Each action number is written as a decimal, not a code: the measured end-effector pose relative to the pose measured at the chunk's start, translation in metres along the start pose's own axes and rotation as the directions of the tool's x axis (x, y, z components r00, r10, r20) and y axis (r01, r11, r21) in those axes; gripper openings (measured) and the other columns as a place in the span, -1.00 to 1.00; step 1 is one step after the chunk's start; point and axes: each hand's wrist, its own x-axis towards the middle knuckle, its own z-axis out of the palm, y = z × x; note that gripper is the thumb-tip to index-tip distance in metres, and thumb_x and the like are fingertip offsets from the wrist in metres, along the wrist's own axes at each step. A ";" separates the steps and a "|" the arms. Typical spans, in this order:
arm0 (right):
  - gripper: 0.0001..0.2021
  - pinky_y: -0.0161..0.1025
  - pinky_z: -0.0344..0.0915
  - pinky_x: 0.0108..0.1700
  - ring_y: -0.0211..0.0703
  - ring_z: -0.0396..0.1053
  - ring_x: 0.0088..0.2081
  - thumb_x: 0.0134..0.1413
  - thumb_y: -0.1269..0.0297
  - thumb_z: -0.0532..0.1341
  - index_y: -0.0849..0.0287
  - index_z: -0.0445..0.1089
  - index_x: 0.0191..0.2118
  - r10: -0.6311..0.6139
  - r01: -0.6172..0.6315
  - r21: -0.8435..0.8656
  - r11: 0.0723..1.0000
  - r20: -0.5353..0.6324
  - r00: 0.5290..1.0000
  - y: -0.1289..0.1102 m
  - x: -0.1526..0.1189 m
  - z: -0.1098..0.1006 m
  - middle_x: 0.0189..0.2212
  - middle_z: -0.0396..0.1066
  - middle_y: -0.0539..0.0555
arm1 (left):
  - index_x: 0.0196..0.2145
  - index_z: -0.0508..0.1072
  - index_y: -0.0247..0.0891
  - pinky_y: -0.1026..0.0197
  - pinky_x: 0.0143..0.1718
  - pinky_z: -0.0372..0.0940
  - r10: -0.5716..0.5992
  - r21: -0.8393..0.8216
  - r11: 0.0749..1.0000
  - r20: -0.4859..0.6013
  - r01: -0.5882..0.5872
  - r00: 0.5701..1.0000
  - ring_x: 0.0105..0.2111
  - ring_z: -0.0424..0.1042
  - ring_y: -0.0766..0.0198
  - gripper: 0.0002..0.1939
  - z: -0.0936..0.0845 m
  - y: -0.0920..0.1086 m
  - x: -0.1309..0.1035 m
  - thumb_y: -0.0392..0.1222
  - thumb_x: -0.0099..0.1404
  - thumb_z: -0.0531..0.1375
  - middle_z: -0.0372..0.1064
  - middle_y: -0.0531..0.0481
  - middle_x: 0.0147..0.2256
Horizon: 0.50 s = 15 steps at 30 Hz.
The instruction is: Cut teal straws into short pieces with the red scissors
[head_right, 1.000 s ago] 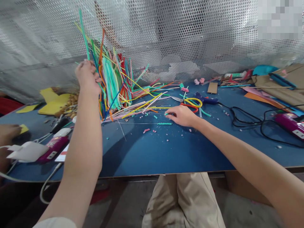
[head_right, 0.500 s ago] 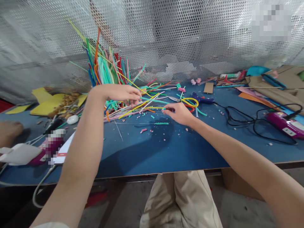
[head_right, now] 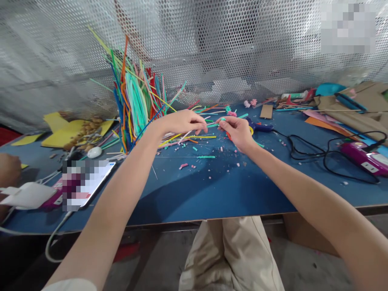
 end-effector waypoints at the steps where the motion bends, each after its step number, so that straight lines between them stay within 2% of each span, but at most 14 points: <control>1: -0.69 -0.08 0.54 -0.07 -0.14 0.55 -0.29 0.10 -0.05 0.40 0.09 0.62 -0.22 -0.005 0.005 0.021 1.000 -0.008 1.000 0.002 0.003 -0.003 -0.33 0.59 0.05 | -0.17 0.64 -0.19 0.13 -0.29 0.17 -0.023 -0.009 1.000 -0.026 0.023 0.999 -0.38 0.40 0.25 -0.65 -0.004 -0.003 -0.004 -0.01 0.40 0.10 0.58 -0.06 -0.31; 4: -0.69 -0.04 0.57 -0.06 -0.13 0.57 -0.30 0.05 -0.04 0.44 0.11 0.62 -0.24 -0.017 0.019 0.074 0.997 -0.026 1.000 0.004 0.011 -0.010 -0.32 0.61 0.06 | -0.20 0.67 -0.17 0.13 -0.28 0.16 -0.105 -0.054 0.993 -0.073 0.102 0.992 -0.36 0.41 0.23 -0.64 -0.015 -0.013 -0.018 0.04 0.38 0.13 0.60 -0.06 -0.29; 9: -0.76 -0.02 0.59 -0.05 -0.13 0.58 -0.33 0.07 0.03 0.44 0.09 0.61 -0.27 -0.074 0.084 0.070 0.994 -0.134 0.988 0.006 0.021 -0.022 -0.36 0.60 0.04 | -0.30 0.67 -0.14 0.16 -0.19 0.20 -0.200 -0.090 0.975 0.034 0.202 0.979 -0.27 0.46 0.18 -0.70 -0.027 -0.035 -0.037 0.05 0.29 0.21 0.60 -0.04 -0.26; 15: -0.80 -0.02 0.59 -0.05 -0.12 0.59 -0.32 0.10 0.09 0.43 0.10 0.59 -0.26 -0.090 0.096 0.022 0.995 -0.205 0.975 0.016 0.029 -0.036 -0.36 0.59 0.04 | -0.22 0.66 -0.13 0.19 -0.14 0.24 -0.237 -0.104 0.964 0.074 0.244 0.969 -0.19 0.49 0.15 -0.67 -0.022 -0.069 -0.043 0.08 0.31 0.18 0.61 -0.04 -0.22</control>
